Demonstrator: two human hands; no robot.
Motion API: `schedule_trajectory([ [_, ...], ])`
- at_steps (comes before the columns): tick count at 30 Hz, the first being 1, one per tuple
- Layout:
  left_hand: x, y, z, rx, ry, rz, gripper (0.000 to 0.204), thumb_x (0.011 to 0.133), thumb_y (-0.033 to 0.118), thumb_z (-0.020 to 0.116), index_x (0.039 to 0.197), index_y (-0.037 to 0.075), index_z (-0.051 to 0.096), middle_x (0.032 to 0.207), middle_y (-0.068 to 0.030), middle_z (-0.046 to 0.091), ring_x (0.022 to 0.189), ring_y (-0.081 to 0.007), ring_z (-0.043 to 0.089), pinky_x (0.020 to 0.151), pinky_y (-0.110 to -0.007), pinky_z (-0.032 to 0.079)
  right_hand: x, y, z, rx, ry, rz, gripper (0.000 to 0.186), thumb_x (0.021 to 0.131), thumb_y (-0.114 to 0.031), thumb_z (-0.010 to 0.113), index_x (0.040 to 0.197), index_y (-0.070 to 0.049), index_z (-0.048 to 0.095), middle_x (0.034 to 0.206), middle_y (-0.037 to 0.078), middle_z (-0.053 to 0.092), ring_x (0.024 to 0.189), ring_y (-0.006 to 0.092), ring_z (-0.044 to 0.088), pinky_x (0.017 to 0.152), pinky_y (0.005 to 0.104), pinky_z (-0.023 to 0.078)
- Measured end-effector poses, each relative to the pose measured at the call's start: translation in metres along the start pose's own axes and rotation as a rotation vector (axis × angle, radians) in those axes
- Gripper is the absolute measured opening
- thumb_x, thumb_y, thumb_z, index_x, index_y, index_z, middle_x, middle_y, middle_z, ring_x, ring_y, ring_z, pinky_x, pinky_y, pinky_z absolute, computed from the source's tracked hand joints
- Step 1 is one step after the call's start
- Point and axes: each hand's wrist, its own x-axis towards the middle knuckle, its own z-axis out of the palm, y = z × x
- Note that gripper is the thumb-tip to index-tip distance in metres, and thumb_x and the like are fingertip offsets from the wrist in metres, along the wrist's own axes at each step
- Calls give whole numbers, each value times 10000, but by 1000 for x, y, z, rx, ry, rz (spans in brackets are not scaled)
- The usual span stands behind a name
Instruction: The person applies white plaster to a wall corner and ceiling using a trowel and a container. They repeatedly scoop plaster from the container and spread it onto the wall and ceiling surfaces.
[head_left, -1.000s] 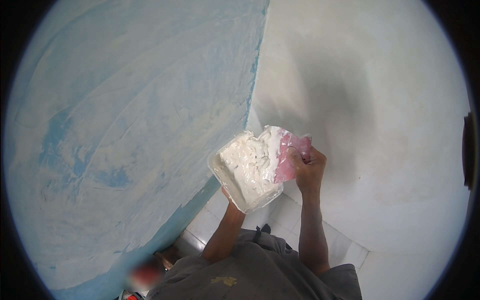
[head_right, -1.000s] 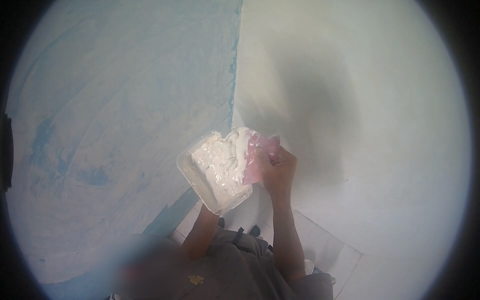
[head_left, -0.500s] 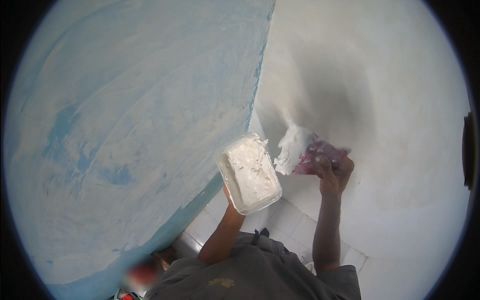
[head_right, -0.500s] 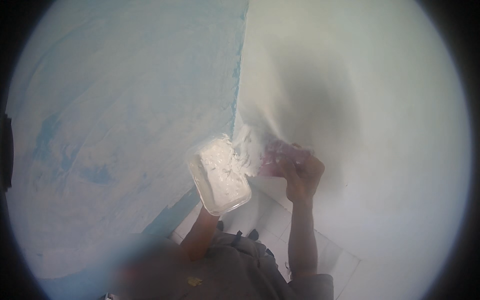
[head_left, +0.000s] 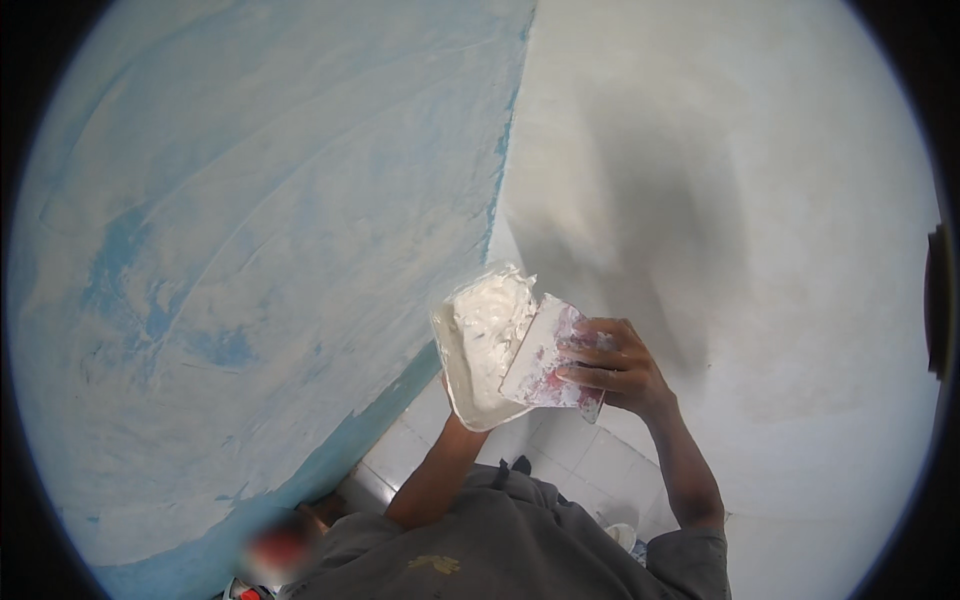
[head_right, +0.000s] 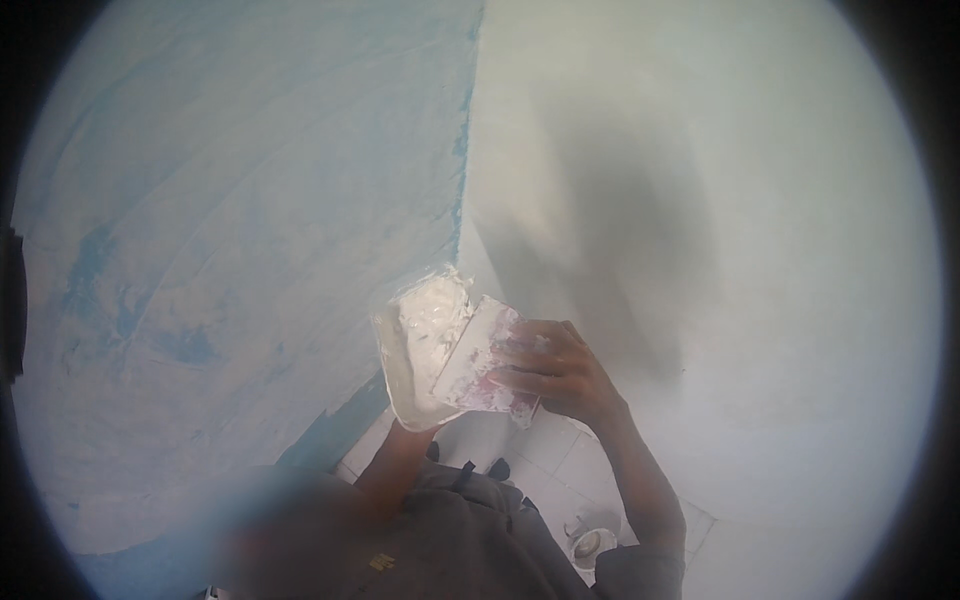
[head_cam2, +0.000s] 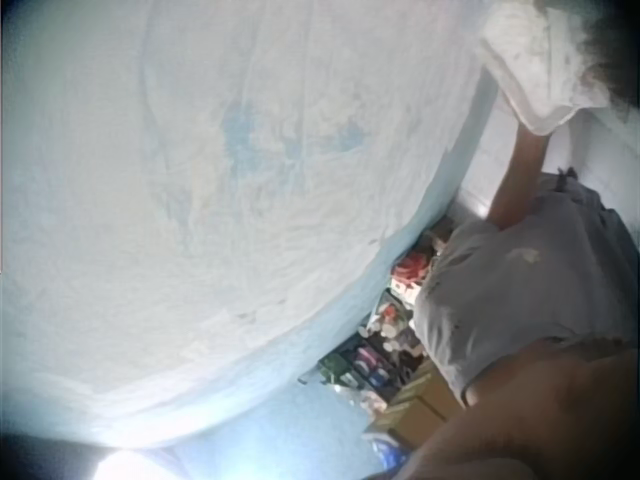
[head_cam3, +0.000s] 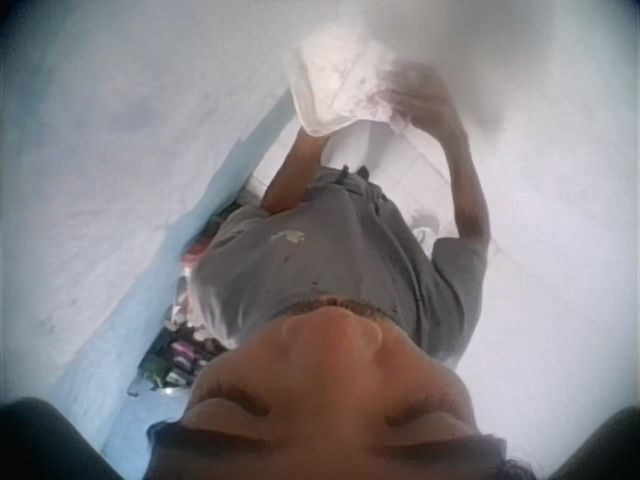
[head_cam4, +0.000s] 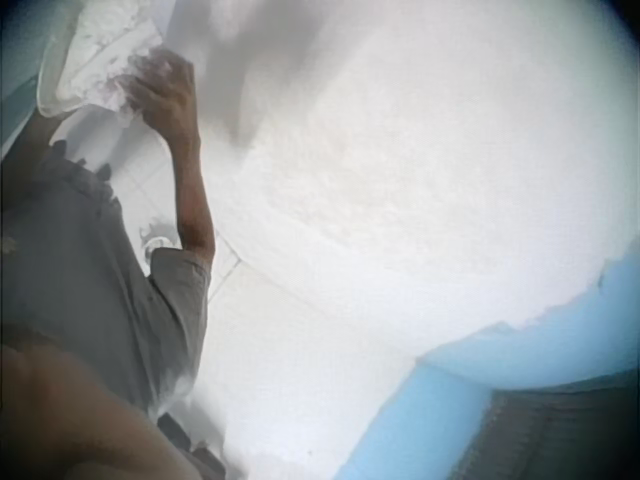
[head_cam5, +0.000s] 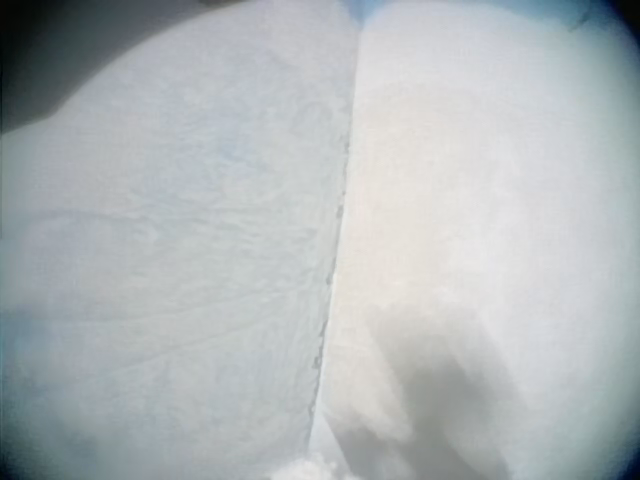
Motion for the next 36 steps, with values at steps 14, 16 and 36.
schedule_trajectory([
  [14, 7, 29, -1, -136, -36, -110, 700, 946, 495, 593, 1468, 69, 402, 1412, -183, 502, 1227, -362, 564, 1012, -522, 508, 40, 33, -36, -323, 115, 50, 415, 610, -98, 874, 1002, -172, 762, 1078, -9, 745, 1047, 276, 577, 810, 364, 543],
  [16, 10, 35, 10, -126, -73, -138, 744, 924, 521, 611, 1474, 69, 396, 1420, -190, 494, 1235, -370, 561, 1017, -534, 503, 44, 34, -40, -294, 149, 119, 344, 678, -68, 849, 1000, -151, 759, 1083, 7, 744, 1029, 286, 592, 764, 361, 552],
  [36, 2, 9, 69, 189, -106, 253, 667, 1033, 562, 325, 1508, 95, 345, 1465, -145, 465, 1307, -286, 514, 1076, -460, 458, 108, -77, 18, -194, 205, 657, 77, 822, -71, 671, 846, -11, 630, 677, 177, 615, 590, 374, 607, 549, 403, 460],
])
